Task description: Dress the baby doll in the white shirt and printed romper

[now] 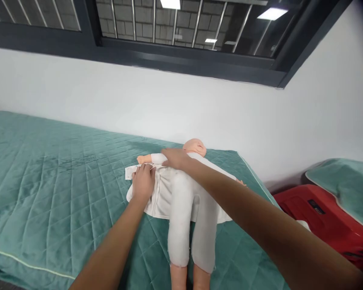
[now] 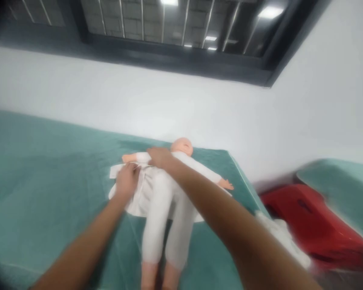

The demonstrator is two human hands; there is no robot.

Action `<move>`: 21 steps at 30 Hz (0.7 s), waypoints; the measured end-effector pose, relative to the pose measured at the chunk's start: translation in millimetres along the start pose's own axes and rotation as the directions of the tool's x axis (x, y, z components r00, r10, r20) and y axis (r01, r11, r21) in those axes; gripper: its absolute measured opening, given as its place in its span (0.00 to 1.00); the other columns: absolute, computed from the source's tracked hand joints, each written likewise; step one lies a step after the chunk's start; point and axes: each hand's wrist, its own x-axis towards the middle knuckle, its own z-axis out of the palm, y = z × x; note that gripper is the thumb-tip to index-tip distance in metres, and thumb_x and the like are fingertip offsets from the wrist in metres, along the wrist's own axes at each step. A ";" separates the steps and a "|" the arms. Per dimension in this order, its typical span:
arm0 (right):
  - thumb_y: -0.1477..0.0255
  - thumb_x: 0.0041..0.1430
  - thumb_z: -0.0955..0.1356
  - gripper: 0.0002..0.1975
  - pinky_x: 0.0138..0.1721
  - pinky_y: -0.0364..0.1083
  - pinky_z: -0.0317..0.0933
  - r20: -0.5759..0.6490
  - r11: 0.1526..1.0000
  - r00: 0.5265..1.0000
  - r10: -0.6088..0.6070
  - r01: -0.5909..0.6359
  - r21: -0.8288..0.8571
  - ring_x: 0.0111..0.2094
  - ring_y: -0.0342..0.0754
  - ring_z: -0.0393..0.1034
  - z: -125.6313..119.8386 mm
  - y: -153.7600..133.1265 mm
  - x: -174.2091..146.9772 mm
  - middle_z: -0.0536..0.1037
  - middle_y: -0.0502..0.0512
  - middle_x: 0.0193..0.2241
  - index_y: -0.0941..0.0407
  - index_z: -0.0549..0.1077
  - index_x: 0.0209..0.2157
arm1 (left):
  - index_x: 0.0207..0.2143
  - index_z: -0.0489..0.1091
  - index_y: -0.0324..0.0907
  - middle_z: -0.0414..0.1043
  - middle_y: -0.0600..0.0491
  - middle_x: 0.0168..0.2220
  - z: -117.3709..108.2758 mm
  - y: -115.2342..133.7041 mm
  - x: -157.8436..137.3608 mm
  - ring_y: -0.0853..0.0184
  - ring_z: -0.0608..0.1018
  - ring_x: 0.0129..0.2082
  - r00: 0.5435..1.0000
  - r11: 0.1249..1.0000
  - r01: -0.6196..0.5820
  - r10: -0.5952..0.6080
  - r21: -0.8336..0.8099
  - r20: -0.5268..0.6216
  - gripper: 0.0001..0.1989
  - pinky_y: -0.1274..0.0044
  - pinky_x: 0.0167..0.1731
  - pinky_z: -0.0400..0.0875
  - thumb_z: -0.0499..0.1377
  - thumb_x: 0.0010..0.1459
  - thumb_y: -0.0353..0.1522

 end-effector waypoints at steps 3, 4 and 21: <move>0.62 0.62 0.66 0.17 0.37 0.47 0.62 -0.045 0.998 0.998 -0.053 0.055 0.033 0.44 0.54 0.72 -7.9 8.3 -19.9 0.75 0.58 0.49 0.53 0.69 0.50 | 0.37 0.70 0.41 0.75 0.46 0.36 1.2 -6.0 1.1 0.58 0.76 0.39 0.996 0.982 0.072 -0.082 -0.175 -0.047 0.15 0.71 0.37 0.64 0.46 0.67 0.38; 0.61 0.63 0.66 0.17 0.38 0.47 0.61 -0.057 0.996 0.995 -0.078 0.081 0.048 0.45 0.54 0.71 -9.1 11.0 -26.6 0.75 0.58 0.49 0.53 0.69 0.50 | 0.37 0.70 0.42 0.76 0.47 0.35 1.0 -7.2 0.6 0.59 0.76 0.37 0.993 0.971 0.089 -0.104 -0.224 -0.056 0.15 0.72 0.35 0.64 0.46 0.66 0.38; 0.59 0.66 0.61 0.18 0.41 0.52 0.59 0.004 0.980 1.000 -0.028 0.028 -0.197 0.43 0.59 0.71 15.2 18.7 -61.0 0.75 0.64 0.43 0.57 0.71 0.47 | 0.36 0.70 0.43 0.77 0.50 0.33 -14.4 -0.9 -7.6 0.61 0.76 0.35 0.951 0.873 0.162 -0.264 -0.461 -0.164 0.15 0.74 0.35 0.66 0.50 0.64 0.43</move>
